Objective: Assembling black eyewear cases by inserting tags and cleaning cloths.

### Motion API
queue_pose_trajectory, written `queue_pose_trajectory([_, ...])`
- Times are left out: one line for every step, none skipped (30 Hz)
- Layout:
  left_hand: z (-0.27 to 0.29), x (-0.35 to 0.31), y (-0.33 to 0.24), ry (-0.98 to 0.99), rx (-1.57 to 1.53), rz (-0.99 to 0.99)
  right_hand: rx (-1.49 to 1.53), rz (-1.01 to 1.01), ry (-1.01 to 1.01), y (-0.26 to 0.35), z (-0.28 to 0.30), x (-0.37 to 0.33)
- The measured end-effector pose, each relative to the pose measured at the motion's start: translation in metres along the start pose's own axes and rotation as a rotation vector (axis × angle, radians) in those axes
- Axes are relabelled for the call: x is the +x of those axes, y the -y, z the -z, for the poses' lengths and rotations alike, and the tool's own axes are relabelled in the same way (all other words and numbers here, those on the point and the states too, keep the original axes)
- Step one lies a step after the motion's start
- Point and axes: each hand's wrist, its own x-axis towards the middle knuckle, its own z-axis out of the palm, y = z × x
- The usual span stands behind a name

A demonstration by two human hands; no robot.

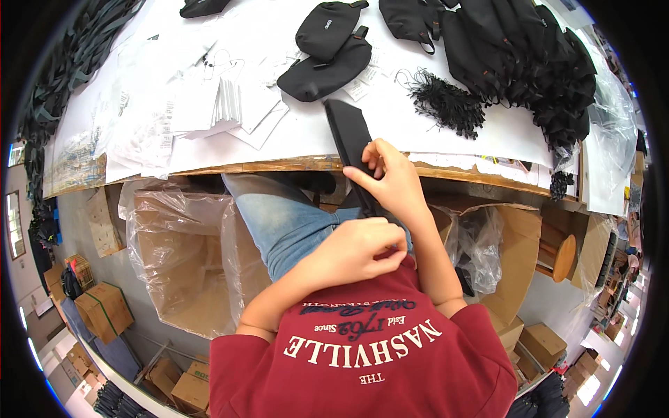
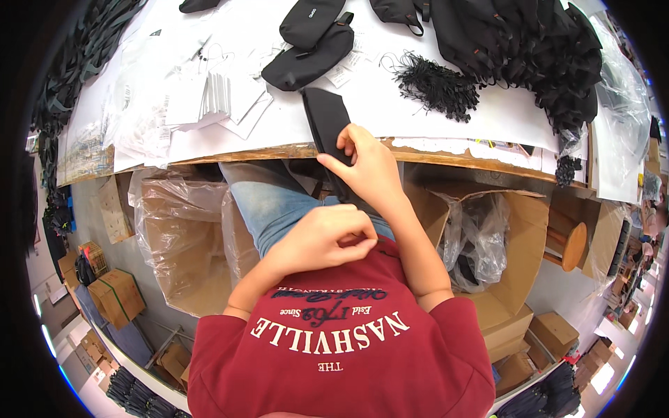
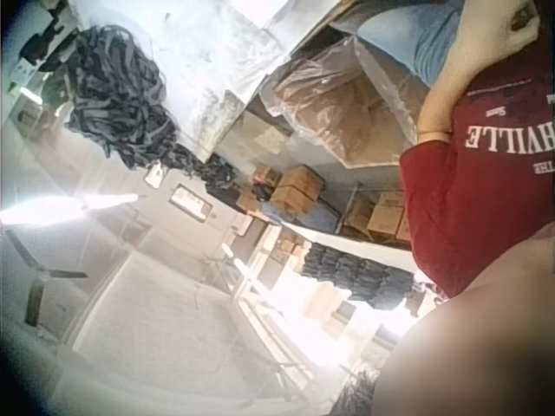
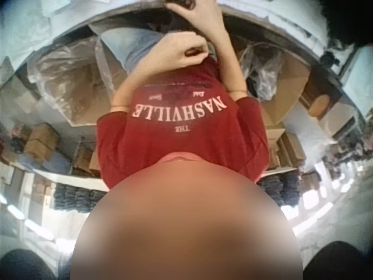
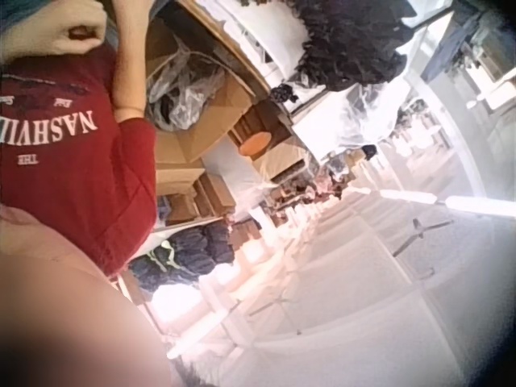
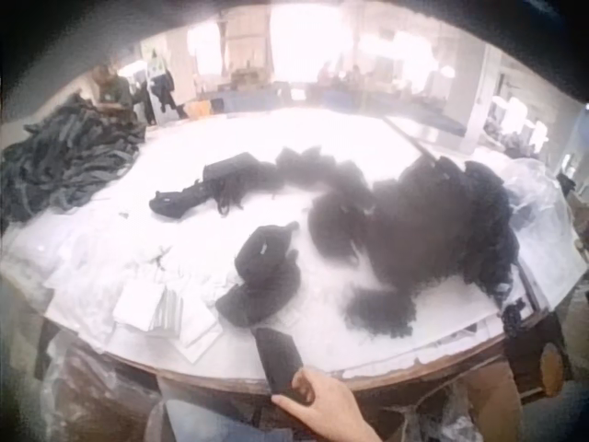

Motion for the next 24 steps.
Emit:
queue_pose_trajectory([-0.004, 0.000, 0.001, 0.015, 0.002, -0.017, -0.071, -0.018, 0.021, 0.000, 0.002, -0.002])
queue_pose_trajectory([-0.005, 0.000, 0.002, 0.030, 0.004, -0.033, -0.143, -0.035, 0.041, 0.000, 0.003, -0.005])
queue_pose_trajectory([-0.004, 0.001, 0.004, 0.029, 0.008, -0.036, -0.098, -0.116, 0.071, 0.002, 0.005, -0.006])
queue_pose_trajectory([-0.002, 0.003, 0.006, -0.027, -0.005, -0.047, -0.099, -0.118, 0.066, -0.001, 0.007, -0.007])
queue_pose_trajectory([0.001, 0.006, 0.008, -0.082, -0.019, -0.058, -0.125, -0.041, -0.018, -0.005, 0.008, -0.009])
queue_pose_trajectory([0.007, 0.008, 0.012, -0.195, 0.082, -0.102, -0.151, 0.037, -0.103, -0.007, 0.010, -0.012])
queue_pose_trajectory([0.014, 0.011, 0.018, -0.295, 0.227, -0.098, -0.163, -0.014, -0.076, 0.001, 0.018, -0.014])
queue_pose_trajectory([0.019, 0.013, 0.026, -0.393, 0.370, -0.093, -0.217, 0.119, -0.122, -0.001, 0.021, -0.016])
queue_pose_trajectory([0.025, 0.015, 0.034, -0.406, 0.533, -0.081, -0.212, 0.131, -0.112, 0.001, 0.025, -0.018])
queue_pose_trajectory([0.031, 0.015, 0.041, -0.423, 0.698, -0.066, -0.206, 0.146, -0.098, 0.007, 0.030, -0.020])
queue_pose_trajectory([0.035, 0.016, 0.047, -0.423, 0.805, -0.062, -0.206, 0.146, -0.101, 0.008, 0.033, -0.022])
queue_pose_trajectory([0.038, 0.015, 0.050, -0.417, 0.900, -0.082, -0.218, 0.158, -0.072, 0.009, 0.036, -0.025])
queue_pose_trajectory([0.039, 0.015, 0.051, -0.424, 0.913, -0.092, -0.229, 0.170, -0.045, 0.011, 0.038, -0.026])
queue_pose_trajectory([0.039, 0.015, 0.053, -0.431, 0.926, -0.101, -0.229, 0.170, -0.049, 0.012, 0.039, -0.027])
queue_pose_trajectory([0.040, 0.015, 0.055, -0.430, 0.927, -0.105, -0.209, 0.143, -0.045, 0.014, 0.040, -0.029])
queue_pose_trajectory([0.041, 0.014, 0.057, -0.444, 0.911, -0.125, -0.189, 0.115, -0.042, 0.015, 0.040, -0.030])
queue_pose_trajectory([0.042, 0.013, 0.059, -0.460, 0.894, -0.146, -0.188, 0.115, -0.046, 0.017, 0.040, -0.030])
queue_pose_trajectory([0.042, 0.011, 0.059, -0.458, 0.896, -0.148, -0.164, 0.134, -0.096, 0.019, 0.039, -0.030])
queue_pose_trajectory([0.042, 0.009, 0.059, -0.468, 0.878, -0.145, -0.143, 0.152, -0.145, 0.020, 0.039, -0.031])
queue_pose_trajectory([0.041, 0.008, 0.059, -0.479, 0.860, -0.142, -0.144, 0.151, -0.146, 0.020, 0.038, -0.031])
queue_pose_trajectory([0.041, 0.007, 0.060, -0.479, 0.860, -0.142, -0.139, 0.167, -0.162, 0.020, 0.038, -0.030])
queue_pose_trajectory([0.042, 0.007, 0.061, -0.463, 0.848, -0.165, -0.134, 0.186, -0.176, 0.020, 0.038, -0.029])
queue_pose_trajectory([0.041, 0.007, 0.062, -0.448, 0.837, -0.186, -0.136, 0.189, -0.174, 0.020, 0.038, -0.029])
queue_pose_trajectory([0.041, 0.007, 0.063, -0.452, 0.838, -0.186, -0.142, 0.194, -0.180, 0.021, 0.038, -0.029])
